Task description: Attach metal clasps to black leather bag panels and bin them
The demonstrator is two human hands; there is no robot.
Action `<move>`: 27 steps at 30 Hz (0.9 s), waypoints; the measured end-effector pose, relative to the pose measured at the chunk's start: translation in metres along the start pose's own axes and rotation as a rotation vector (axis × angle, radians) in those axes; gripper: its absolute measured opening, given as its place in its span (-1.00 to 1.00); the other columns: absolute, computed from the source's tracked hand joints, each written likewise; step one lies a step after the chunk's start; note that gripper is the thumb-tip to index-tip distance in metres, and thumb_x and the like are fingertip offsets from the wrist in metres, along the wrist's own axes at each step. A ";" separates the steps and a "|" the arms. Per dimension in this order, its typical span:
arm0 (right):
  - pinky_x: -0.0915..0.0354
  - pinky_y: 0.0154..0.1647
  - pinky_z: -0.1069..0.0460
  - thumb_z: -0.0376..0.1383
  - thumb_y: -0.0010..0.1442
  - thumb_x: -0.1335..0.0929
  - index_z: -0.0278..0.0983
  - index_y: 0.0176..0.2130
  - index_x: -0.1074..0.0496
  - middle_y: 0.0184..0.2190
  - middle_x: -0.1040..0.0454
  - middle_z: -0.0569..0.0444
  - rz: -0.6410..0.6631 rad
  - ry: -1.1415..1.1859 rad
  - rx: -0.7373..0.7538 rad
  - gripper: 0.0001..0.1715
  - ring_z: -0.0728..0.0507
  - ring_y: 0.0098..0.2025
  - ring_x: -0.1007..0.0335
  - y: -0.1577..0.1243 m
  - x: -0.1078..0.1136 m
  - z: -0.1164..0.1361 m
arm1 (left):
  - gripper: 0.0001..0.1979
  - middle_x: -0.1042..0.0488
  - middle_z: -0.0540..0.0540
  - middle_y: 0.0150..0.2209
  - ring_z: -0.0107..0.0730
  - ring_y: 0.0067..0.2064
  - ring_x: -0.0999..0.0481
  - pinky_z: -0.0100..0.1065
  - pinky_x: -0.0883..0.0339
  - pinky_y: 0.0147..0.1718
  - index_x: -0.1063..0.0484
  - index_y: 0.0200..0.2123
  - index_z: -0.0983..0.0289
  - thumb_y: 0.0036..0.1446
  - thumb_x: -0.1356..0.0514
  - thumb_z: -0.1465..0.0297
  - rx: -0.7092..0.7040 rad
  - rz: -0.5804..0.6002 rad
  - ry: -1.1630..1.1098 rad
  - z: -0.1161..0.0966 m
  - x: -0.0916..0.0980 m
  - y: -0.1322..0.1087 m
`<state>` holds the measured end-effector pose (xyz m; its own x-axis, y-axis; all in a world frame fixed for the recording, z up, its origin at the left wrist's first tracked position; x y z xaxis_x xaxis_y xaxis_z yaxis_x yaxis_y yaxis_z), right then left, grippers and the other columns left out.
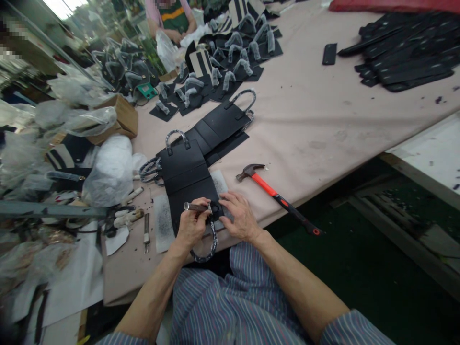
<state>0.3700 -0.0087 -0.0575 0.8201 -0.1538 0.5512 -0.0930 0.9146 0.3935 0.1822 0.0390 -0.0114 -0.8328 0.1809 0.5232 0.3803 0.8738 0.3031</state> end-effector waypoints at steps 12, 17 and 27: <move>-0.23 0.27 -0.36 -0.27 0.23 -0.35 -0.24 0.17 -0.36 0.20 -0.36 -0.19 -0.089 -0.065 -0.014 -0.48 -0.37 0.25 -0.26 0.003 0.032 -0.003 | -0.88 -0.59 0.11 -0.16 -0.26 -0.06 -0.60 -0.22 -0.49 0.00 -0.45 -0.23 0.22 0.17 -0.16 0.50 0.058 -0.061 -0.093 0.000 -0.011 -0.002; -0.30 0.11 -0.33 -0.28 0.17 -0.38 -0.35 0.05 -0.42 0.03 -0.42 -0.30 -0.064 -0.554 -0.356 -0.56 -0.45 0.07 -0.33 -0.006 0.087 -0.028 | -0.86 -0.59 0.11 -0.18 -0.29 -0.12 -0.61 -0.26 -0.50 -0.06 -0.48 -0.23 0.24 0.14 -0.16 0.51 0.069 -0.065 -0.103 -0.001 -0.011 -0.002; -0.26 -0.51 0.05 -0.30 0.12 -0.38 -0.20 -0.41 -0.24 -0.57 -0.25 0.17 0.155 0.224 -1.072 -0.81 -0.07 -0.54 -0.22 -0.019 0.113 -0.022 | -0.84 -0.59 0.06 -0.26 -0.33 -0.23 -0.58 -0.32 -0.47 -0.15 -0.52 -0.26 0.23 0.11 -0.18 0.52 0.058 -0.084 -0.096 -0.005 -0.010 -0.003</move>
<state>0.4762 -0.0354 -0.0189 0.9357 -0.0371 0.3508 0.2446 0.7848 -0.5695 0.1912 0.0324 -0.0136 -0.8965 0.1464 0.4182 0.2865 0.9116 0.2949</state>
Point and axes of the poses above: each hand's wrist, its own y-axis towards the middle knuckle, its own x-axis out of the back of the hand, z = x × y, the point moved 1 cm from there along y, towards the middle knuckle
